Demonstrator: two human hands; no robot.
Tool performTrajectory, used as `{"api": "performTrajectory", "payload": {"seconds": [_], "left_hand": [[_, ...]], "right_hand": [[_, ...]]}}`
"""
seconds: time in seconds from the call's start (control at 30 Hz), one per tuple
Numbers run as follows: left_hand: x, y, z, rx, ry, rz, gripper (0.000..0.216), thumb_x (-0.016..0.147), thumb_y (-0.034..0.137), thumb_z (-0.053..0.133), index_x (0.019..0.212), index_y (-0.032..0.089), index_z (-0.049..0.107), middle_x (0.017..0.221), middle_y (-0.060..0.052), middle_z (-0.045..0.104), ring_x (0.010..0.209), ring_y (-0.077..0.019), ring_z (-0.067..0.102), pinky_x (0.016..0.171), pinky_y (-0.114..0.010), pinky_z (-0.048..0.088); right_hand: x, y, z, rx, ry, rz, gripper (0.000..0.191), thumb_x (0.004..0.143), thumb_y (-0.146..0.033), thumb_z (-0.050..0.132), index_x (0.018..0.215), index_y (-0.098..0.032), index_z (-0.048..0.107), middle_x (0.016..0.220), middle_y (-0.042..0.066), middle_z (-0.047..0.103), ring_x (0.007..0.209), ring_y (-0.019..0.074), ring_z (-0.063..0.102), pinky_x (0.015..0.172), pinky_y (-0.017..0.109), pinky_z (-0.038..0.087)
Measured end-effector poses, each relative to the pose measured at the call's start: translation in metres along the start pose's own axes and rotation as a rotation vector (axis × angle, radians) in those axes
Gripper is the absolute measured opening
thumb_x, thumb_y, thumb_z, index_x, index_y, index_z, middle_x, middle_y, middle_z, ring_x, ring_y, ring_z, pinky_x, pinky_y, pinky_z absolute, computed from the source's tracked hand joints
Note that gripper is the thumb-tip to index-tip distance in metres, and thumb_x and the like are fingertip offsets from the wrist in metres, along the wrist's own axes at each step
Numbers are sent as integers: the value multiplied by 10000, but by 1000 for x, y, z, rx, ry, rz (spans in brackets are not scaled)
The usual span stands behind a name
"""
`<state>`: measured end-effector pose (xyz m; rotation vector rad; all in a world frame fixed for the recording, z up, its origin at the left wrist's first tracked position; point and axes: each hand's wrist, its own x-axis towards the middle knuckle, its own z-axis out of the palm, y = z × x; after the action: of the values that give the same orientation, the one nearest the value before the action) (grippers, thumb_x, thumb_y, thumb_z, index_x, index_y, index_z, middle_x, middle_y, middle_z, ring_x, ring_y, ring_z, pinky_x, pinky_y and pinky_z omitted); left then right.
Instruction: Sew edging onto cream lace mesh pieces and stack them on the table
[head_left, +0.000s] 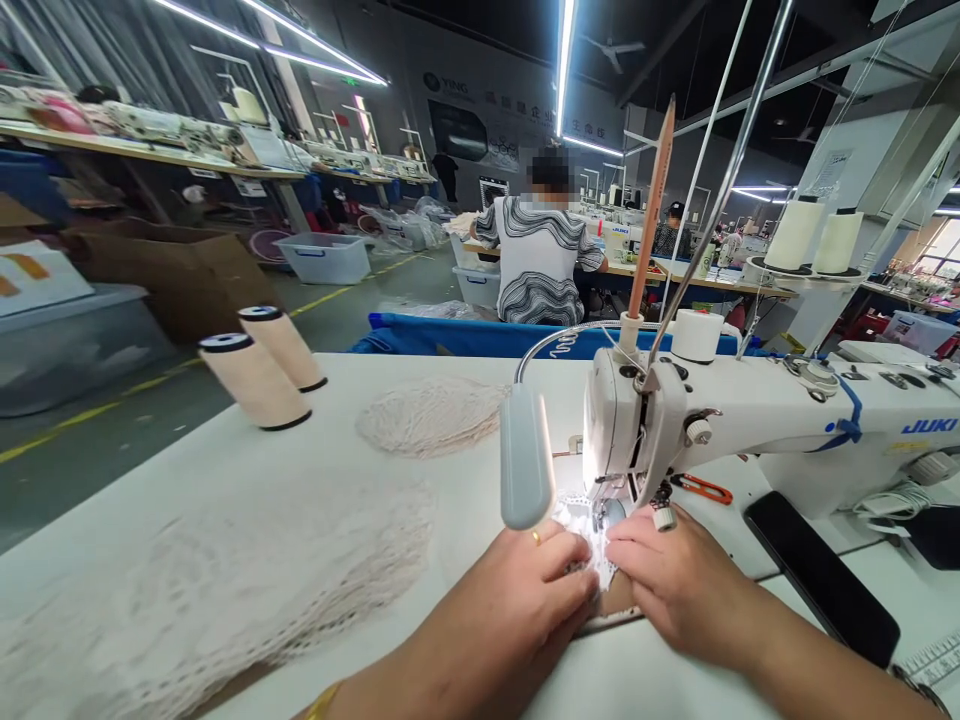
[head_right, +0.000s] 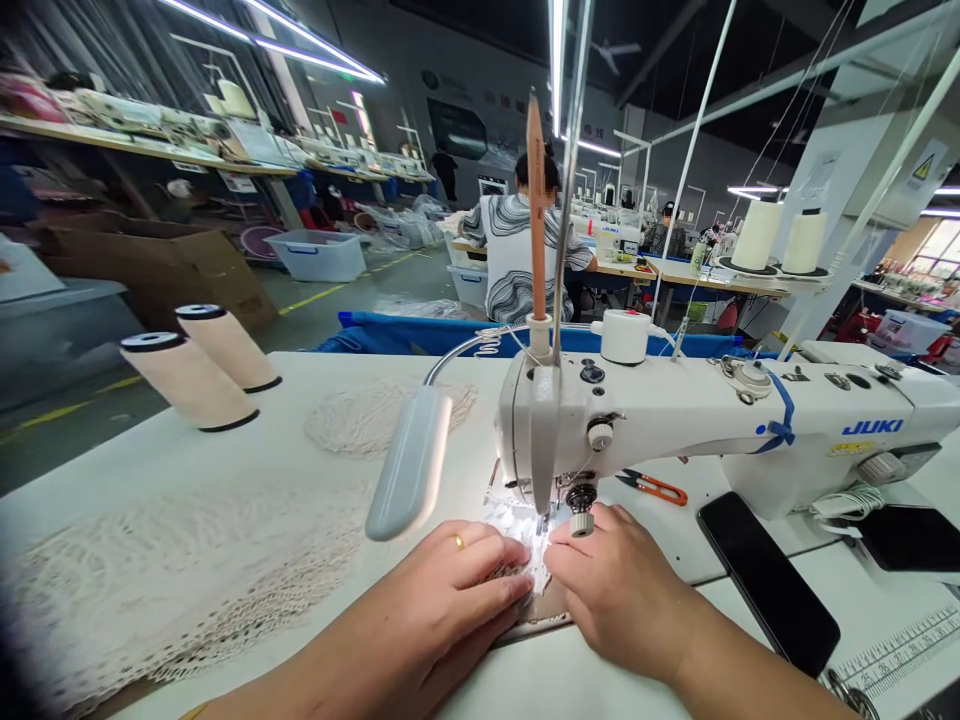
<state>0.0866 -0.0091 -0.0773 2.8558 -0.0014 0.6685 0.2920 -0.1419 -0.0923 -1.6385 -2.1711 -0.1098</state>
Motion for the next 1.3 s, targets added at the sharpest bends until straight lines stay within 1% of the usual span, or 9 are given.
{"api": "performTrajectory", "payload": {"seconds": [0.13, 0.3, 0.47, 0.6, 0.73, 0.87, 1.07, 1.17, 1.3], "left_hand": [[2, -2, 2, -26, 32, 50, 321, 1038, 50, 459, 909, 207, 708, 935, -40, 767, 834, -232, 666, 743, -390, 519], [1, -4, 3, -9, 45, 40, 314, 998, 10, 476, 874, 204, 690, 928, -46, 771, 839, -232, 668, 741, -380, 519], [-3, -5, 7, -42, 35, 65, 333, 960, -31, 480, 903, 216, 696, 924, -36, 769, 807, -221, 663, 744, -370, 506], [0, -8, 9, -46, 70, 61, 327, 940, -42, 486, 850, 215, 667, 906, -37, 761, 799, -213, 668, 737, -350, 506], [5, -12, 6, -46, 69, 57, 334, 946, -41, 478, 869, 205, 689, 934, -44, 775, 818, -216, 691, 757, -357, 522], [7, -18, 5, -22, 65, 17, 330, 975, -5, 493, 930, 207, 742, 976, -49, 790, 847, -227, 712, 811, -376, 545], [13, -23, 4, -39, 96, -38, 313, 1036, 120, 506, 975, 232, 793, 930, -60, 784, 880, -241, 714, 865, -387, 583], [15, -24, 5, -33, 123, -48, 325, 1058, 160, 492, 992, 229, 802, 921, -76, 775, 883, -249, 705, 850, -395, 587], [13, -26, 12, -50, 152, -85, 316, 1054, 161, 480, 975, 220, 781, 953, -91, 753, 881, -245, 685, 789, -364, 581]], "right_hand": [[0, 1, 0, 7, 26, 0, 357, 860, 25, 546, 1106, -200, 673, 1108, 75, 753, 961, 267, 617, 843, 396, 519], [0, 1, -1, 11, 38, -4, 361, 867, 19, 544, 1115, -210, 672, 1148, 82, 753, 992, 270, 609, 863, 402, 517], [-1, -3, -1, 18, -2, -18, 235, 902, -24, 554, 1008, -201, 666, 1027, 64, 742, 916, 264, 602, 787, 400, 498], [0, -2, 2, 32, 35, -20, 271, 912, -13, 549, 1060, -202, 672, 1093, 73, 753, 964, 268, 620, 850, 408, 520], [1, 1, 4, 18, 59, 4, 298, 897, -5, 549, 1085, -197, 676, 1113, 90, 749, 963, 275, 624, 859, 411, 543], [3, 1, 5, 5, 59, 66, 370, 868, 4, 537, 1140, -192, 694, 1178, 105, 752, 992, 281, 655, 857, 411, 569], [7, -1, 3, 6, 61, 146, 381, 915, -57, 534, 1206, -202, 732, 1293, 127, 755, 1110, 297, 702, 930, 412, 603], [8, -3, 2, 7, 70, 174, 368, 929, -86, 539, 1210, -208, 743, 1288, 138, 758, 1120, 308, 710, 909, 422, 621], [6, -2, 4, 18, 78, 177, 352, 957, -99, 518, 1213, -199, 738, 1296, 153, 754, 1115, 317, 719, 903, 440, 633]]}}
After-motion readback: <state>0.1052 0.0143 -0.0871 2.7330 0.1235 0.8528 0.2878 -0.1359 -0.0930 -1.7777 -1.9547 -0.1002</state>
